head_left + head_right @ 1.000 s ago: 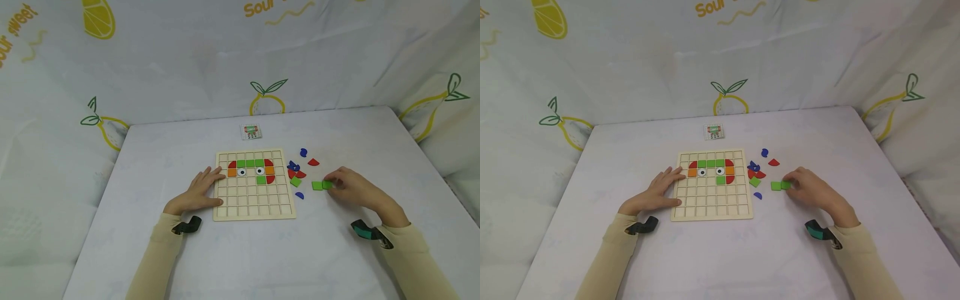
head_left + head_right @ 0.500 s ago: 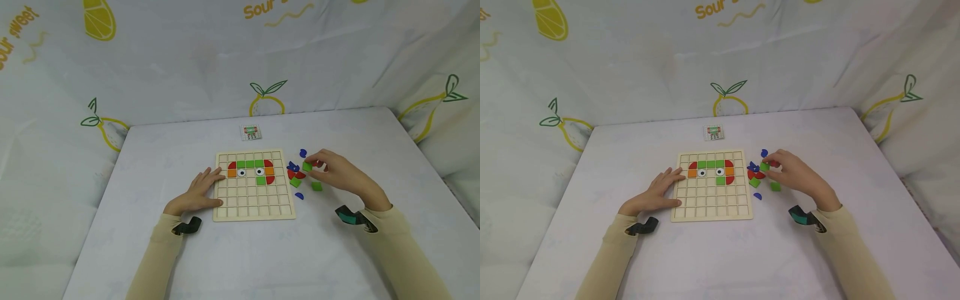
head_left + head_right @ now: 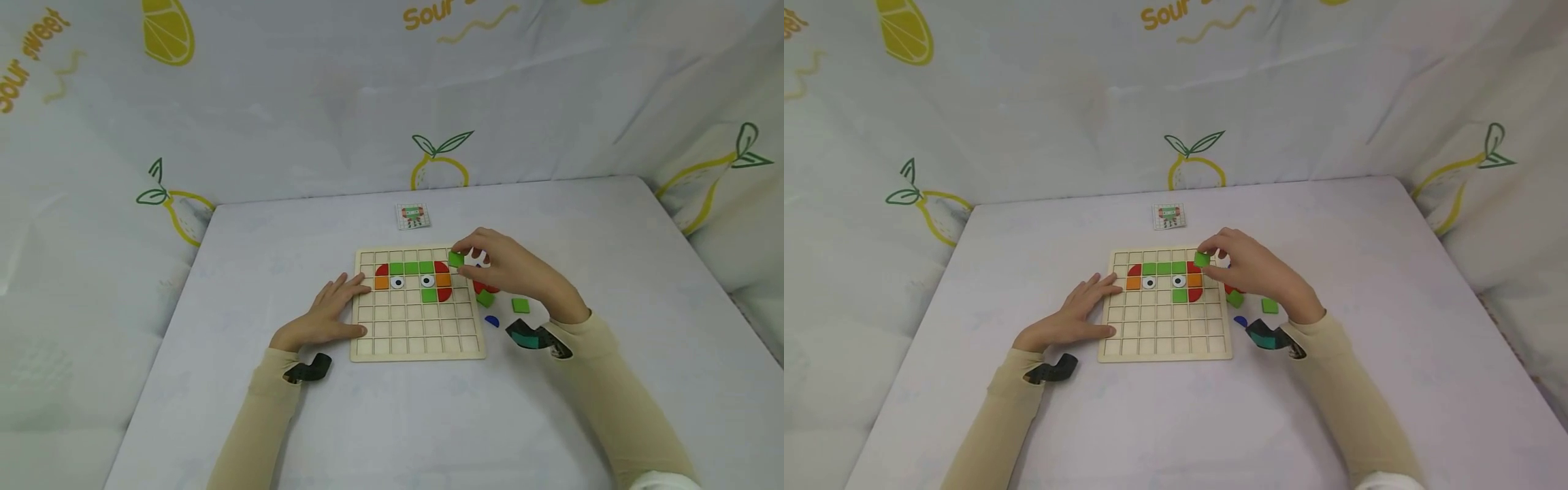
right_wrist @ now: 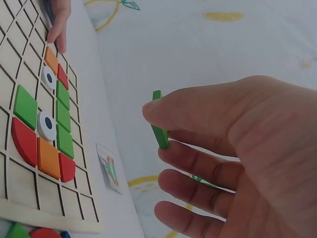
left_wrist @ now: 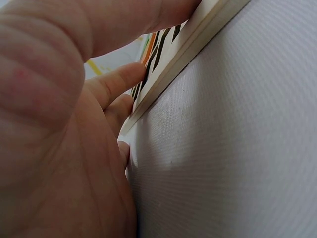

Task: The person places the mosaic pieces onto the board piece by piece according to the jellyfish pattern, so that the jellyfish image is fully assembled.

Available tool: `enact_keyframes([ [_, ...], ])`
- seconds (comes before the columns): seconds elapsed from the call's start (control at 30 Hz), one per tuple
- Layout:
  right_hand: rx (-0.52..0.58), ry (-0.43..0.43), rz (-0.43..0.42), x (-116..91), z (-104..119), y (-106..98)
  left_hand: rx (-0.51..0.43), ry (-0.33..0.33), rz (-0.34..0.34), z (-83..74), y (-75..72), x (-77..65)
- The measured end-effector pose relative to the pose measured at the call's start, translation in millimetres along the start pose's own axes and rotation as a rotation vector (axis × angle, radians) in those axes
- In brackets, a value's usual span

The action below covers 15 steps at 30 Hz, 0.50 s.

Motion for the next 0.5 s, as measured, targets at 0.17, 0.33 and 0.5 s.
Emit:
enact_keyframes([
  [0.17, 0.021, 0.003, 0.017, 10, 2, 11, 0.003, -0.001, 0.003, 0.0, 0.8, 1.0],
  [0.33, 0.052, 0.012, 0.026, 19, 5, 21, 0.005, -0.012, 0.003, 2.0, 1.0, 1.0],
  [0.5, 0.096, 0.022, 0.034, 26, 8, 33, 0.007, -0.012, 0.006, 3.6, 1.0, 0.9],
])
Point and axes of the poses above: each hand's wrist, its own x-axis towards the middle knuckle, its own y-axis out of the palm, z = x × y, the point moved 9 cm from there along x, towards the middle knuckle, and after that the axes turned 2 degrees about x, right-handed, at the moved point
